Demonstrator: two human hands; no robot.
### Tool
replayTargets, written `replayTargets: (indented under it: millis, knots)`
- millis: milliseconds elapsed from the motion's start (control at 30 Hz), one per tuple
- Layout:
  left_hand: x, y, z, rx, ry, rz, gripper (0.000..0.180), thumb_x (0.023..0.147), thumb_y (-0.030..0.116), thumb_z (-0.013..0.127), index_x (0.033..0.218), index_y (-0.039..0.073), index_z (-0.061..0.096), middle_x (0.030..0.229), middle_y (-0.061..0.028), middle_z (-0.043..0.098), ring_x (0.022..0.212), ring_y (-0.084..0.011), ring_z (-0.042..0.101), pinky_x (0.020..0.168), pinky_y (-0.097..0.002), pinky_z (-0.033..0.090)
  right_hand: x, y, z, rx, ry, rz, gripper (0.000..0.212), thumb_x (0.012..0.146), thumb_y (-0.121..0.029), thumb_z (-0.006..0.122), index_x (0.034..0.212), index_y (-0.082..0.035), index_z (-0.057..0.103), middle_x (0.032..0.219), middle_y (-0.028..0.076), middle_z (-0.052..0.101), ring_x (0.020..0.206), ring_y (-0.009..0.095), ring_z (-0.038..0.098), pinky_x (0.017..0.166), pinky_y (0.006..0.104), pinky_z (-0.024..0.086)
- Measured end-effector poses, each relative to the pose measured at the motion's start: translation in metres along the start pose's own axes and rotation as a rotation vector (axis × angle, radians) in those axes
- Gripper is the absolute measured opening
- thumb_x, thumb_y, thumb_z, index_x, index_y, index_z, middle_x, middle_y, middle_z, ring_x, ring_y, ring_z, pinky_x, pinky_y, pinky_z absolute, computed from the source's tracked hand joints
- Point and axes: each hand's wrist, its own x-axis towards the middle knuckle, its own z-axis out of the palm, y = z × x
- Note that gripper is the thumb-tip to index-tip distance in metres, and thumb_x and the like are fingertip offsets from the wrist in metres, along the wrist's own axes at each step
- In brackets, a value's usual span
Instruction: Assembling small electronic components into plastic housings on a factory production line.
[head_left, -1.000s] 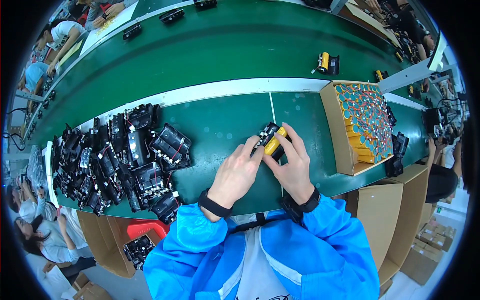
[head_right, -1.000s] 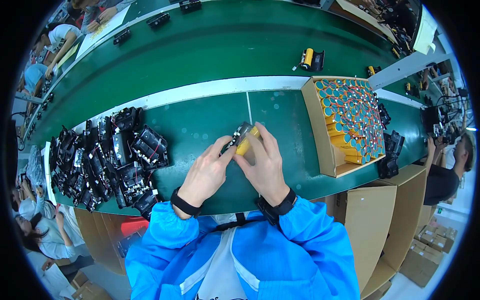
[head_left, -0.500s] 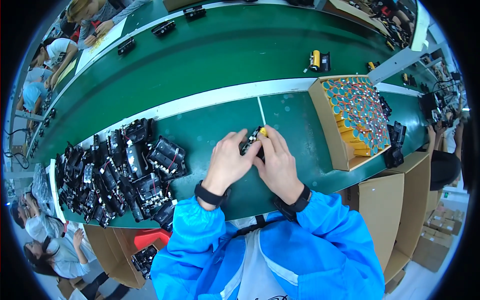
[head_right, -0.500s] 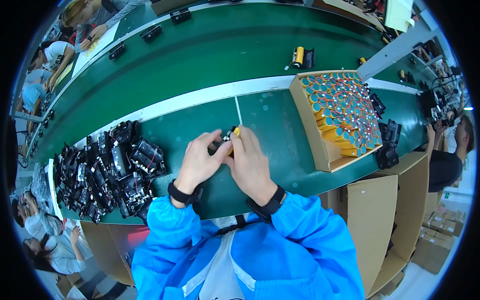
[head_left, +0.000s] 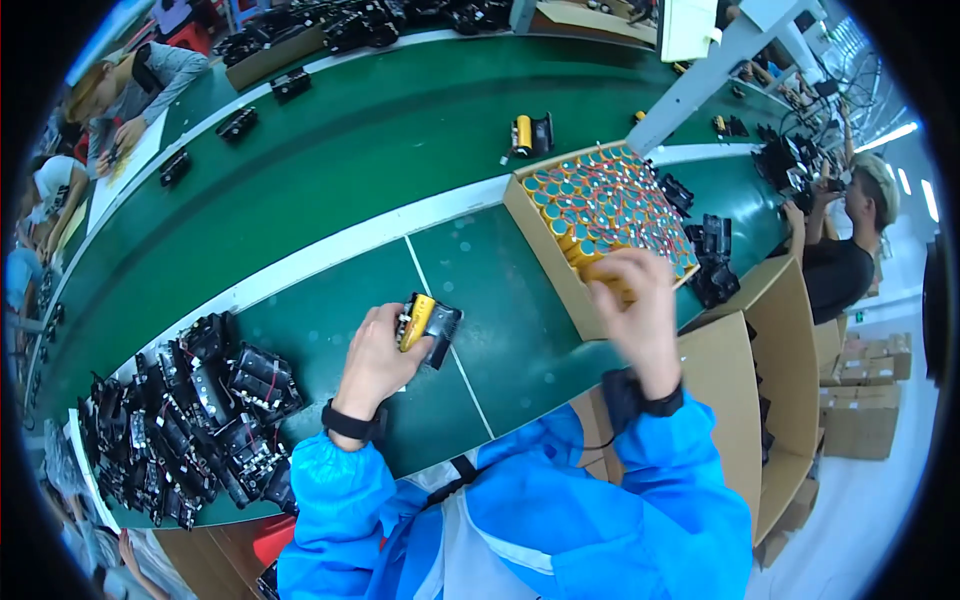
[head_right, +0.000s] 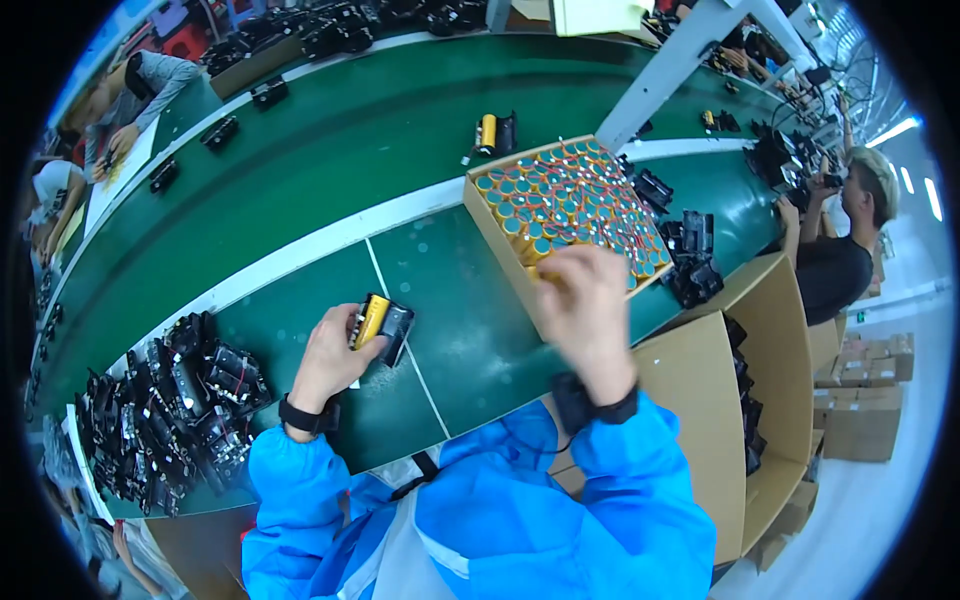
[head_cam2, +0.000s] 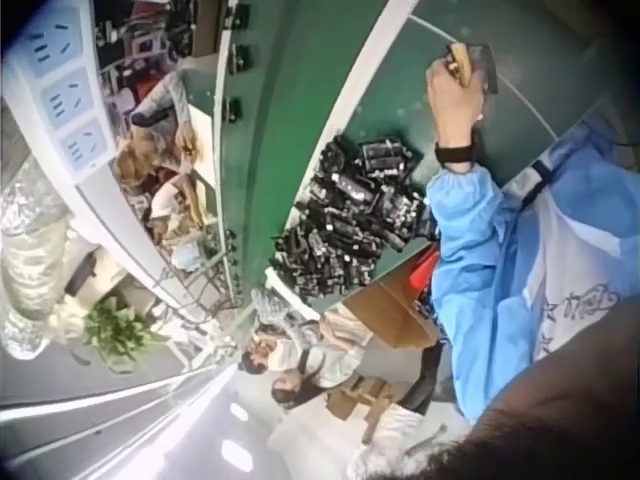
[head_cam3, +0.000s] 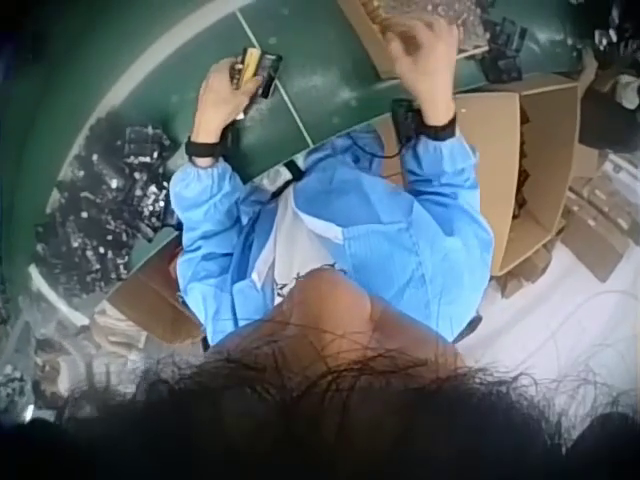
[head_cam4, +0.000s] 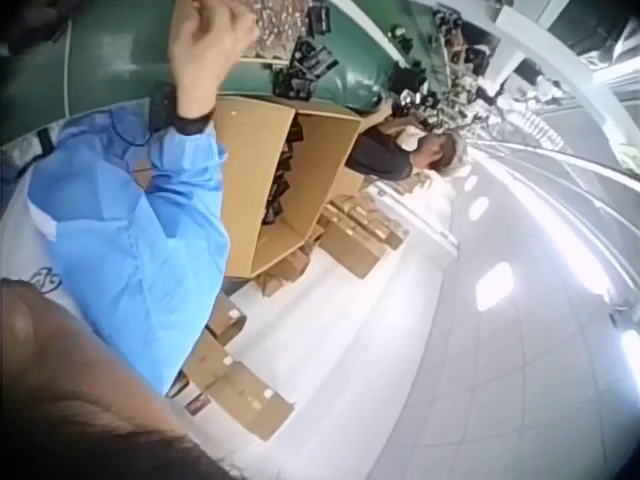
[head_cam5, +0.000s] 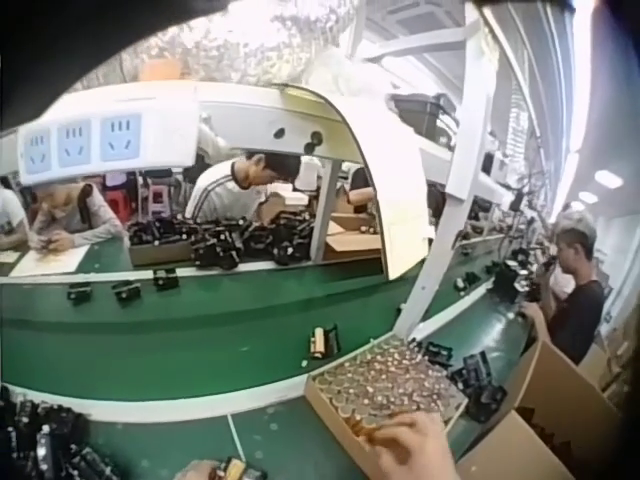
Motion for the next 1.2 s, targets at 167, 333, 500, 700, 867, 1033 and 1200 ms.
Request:
replayTargets:
  millis: [167, 333, 500, 700, 867, 1033, 1200]
  knots:
    - [0.029, 0.023, -0.009, 0.183, -0.245, -0.058, 0.049, 0.069, 0.033, 0.08, 0.102, -0.001, 0.067, 0.094, -0.0215, 0.069, 0.086, -0.0391, 0.066, 0.078, -0.0432, 0.054, -0.001, 0.06, 0.001, -0.261, -0.067, 0.112, 0.034, 0.064, -0.013, 0.084, 0.097, -0.012, 0.073, 0.108, 0.011, 0.055, 0.106, 0.032, 0.049, 0.092, 0.0423, 0.041]
    - [0.109, 0.024, -0.036, 0.063, -0.253, -0.139, 0.047, 0.068, 0.035, 0.079, 0.094, -0.003, 0.07, 0.087, -0.0222, 0.07, 0.085, -0.0372, 0.068, 0.074, -0.0416, 0.054, -0.008, 0.069, 0.007, -0.256, -0.044, 0.072, 0.034, 0.062, -0.015, 0.086, 0.093, -0.012, 0.072, 0.113, 0.013, 0.054, 0.107, 0.033, 0.049, 0.093, 0.0439, 0.041]
    - [0.204, -0.028, -0.058, 0.233, -0.006, -0.307, 0.053, 0.068, 0.035, 0.081, 0.106, 0.0, 0.07, 0.103, -0.0207, 0.071, 0.095, -0.0375, 0.068, 0.084, -0.0415, 0.055, -0.012, 0.062, -0.013, 0.167, 0.1, 0.138, 0.03, 0.074, -0.009, 0.078, 0.101, -0.008, 0.064, 0.128, 0.013, 0.053, 0.122, 0.031, 0.047, 0.102, 0.0418, 0.039]
    - [0.299, -0.04, -0.107, 0.35, -0.335, -0.265, 0.054, 0.071, 0.038, 0.079, 0.11, 0.001, 0.068, 0.112, -0.0197, 0.069, 0.1, -0.0356, 0.067, 0.087, -0.0424, 0.054, -0.034, 0.056, -0.047, 1.28, 0.242, 0.347, 0.039, 0.092, -0.01, 0.062, 0.126, -0.002, 0.045, 0.119, 0.011, 0.056, 0.116, 0.027, 0.055, 0.101, 0.0396, 0.042]
    - [0.378, -0.103, -0.119, 0.576, 0.285, -0.289, 0.055, 0.077, 0.038, 0.072, 0.12, 0.007, 0.063, 0.126, -0.0159, 0.061, 0.115, -0.0328, 0.058, 0.093, -0.0471, 0.048, -0.029, 0.017, -0.041, 1.457, 0.414, 0.518, 0.04, 0.098, -0.017, 0.055, 0.131, 0.003, 0.045, 0.094, 0.009, 0.06, 0.087, 0.019, 0.058, 0.081, 0.0335, 0.048]
    - [0.413, -0.194, -0.123, 0.598, 0.871, 0.17, 0.064, 0.073, 0.029, 0.072, 0.131, 0.011, 0.052, 0.144, -0.0168, 0.046, 0.133, -0.0353, 0.042, 0.106, -0.0539, 0.034, -0.02, -0.006, -0.051, 1.751, 0.123, 0.739, 0.025, 0.098, -0.018, 0.052, 0.111, 0.003, 0.054, 0.092, 0.013, 0.059, 0.076, 0.021, 0.055, 0.068, 0.0359, 0.048]
    - [0.378, -0.156, -0.145, 0.688, 0.507, 0.023, 0.058, 0.069, 0.024, 0.073, 0.123, 0.009, 0.057, 0.137, -0.0164, 0.052, 0.127, -0.0345, 0.048, 0.104, -0.0515, 0.036, -0.027, -0.001, -0.014, 1.993, -0.204, 0.707, 0.04, 0.102, -0.023, 0.048, 0.13, 0.006, 0.048, 0.073, 0.007, 0.056, 0.066, 0.017, 0.051, 0.066, 0.0315, 0.044]
